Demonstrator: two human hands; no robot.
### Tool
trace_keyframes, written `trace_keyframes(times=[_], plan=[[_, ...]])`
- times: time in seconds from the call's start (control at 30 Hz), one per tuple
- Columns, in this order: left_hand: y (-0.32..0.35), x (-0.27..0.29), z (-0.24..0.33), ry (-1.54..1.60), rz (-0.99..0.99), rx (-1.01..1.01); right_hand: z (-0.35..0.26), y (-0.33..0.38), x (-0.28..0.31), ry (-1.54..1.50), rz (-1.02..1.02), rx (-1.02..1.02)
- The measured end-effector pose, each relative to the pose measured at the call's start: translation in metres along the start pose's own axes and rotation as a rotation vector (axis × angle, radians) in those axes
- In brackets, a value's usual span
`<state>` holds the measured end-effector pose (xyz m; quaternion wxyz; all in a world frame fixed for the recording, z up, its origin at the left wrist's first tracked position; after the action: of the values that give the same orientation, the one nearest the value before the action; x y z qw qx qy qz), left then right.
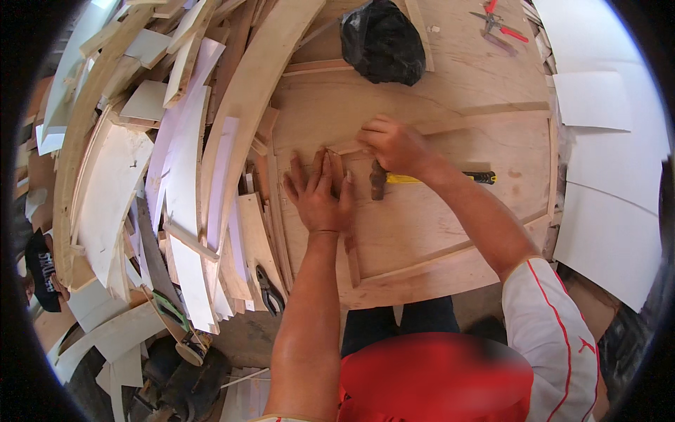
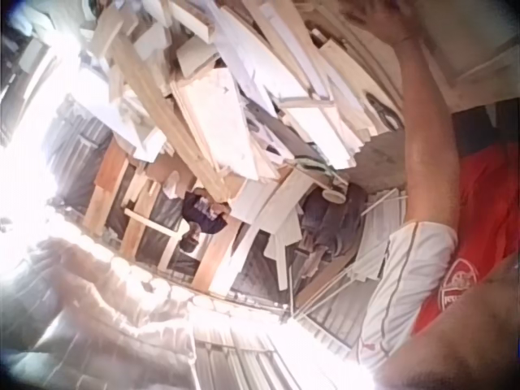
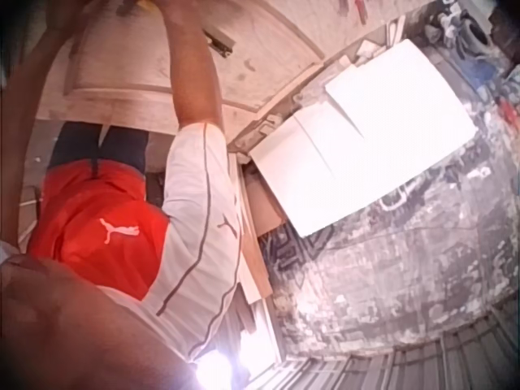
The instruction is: The person assembles a wooden frame on a wooden board by aligning the border strips and securing them with nails using a hammer.
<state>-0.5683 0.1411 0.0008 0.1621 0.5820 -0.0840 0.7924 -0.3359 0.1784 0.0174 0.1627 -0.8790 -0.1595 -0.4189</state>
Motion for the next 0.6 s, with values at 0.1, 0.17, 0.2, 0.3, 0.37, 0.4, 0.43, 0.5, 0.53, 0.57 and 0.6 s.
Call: trace_keyframes(times=[0.1, 0.17, 0.2, 0.3, 0.37, 0.4, 0.43, 0.5, 0.53, 0.57, 0.6], plan=[[-0.003, 0.0, 0.005, 0.032, 0.009, -0.002, -0.004, 0.002, 0.005, 0.048, -0.031, -0.05], [-0.004, 0.0, 0.006, 0.055, 0.039, -0.003, -0.001, 0.005, -0.002, 0.102, -0.024, -0.032], [-0.004, -0.003, 0.005, 0.074, 0.035, -0.027, 0.002, 0.007, -0.004, 0.153, -0.024, -0.006], [-0.002, -0.008, -0.003, 0.103, 0.061, -0.052, -0.005, 0.003, -0.013, 0.187, 0.012, -0.02], [0.0, -0.007, -0.007, 0.057, 0.06, -0.022, -0.005, 0.002, -0.019, 0.194, 0.023, -0.058], [0.0, -0.006, -0.006, 0.068, 0.056, -0.046, -0.007, 0.0, -0.019, 0.195, 0.047, -0.026], [0.0, -0.006, -0.002, 0.028, 0.051, -0.027, -0.008, 0.002, -0.017, 0.2, 0.069, 0.004], [-0.001, -0.008, 0.0, -0.007, 0.042, -0.028, -0.008, 0.006, -0.014, 0.224, 0.054, -0.019], [-0.001, -0.009, 0.0, -0.001, 0.043, -0.022, -0.009, 0.007, -0.014, 0.232, 0.035, -0.019], [-0.002, -0.012, -0.001, 0.004, 0.043, -0.016, -0.009, 0.006, -0.015, 0.24, 0.041, -0.039], [-0.003, -0.013, -0.002, -0.01, 0.057, -0.017, -0.009, 0.005, -0.021, 0.251, 0.054, -0.045]])
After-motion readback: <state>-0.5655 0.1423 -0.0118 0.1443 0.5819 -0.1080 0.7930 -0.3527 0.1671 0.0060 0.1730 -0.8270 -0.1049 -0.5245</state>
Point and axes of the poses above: each hand's wrist, its own y-axis away from the middle knuckle, its own x-axis out of the back of the hand, z = x × y, the point moved 1 cm from there along -y, towards the middle knuckle, and after that the axes turned 6 degrees about -z, right-handed, at the moved point
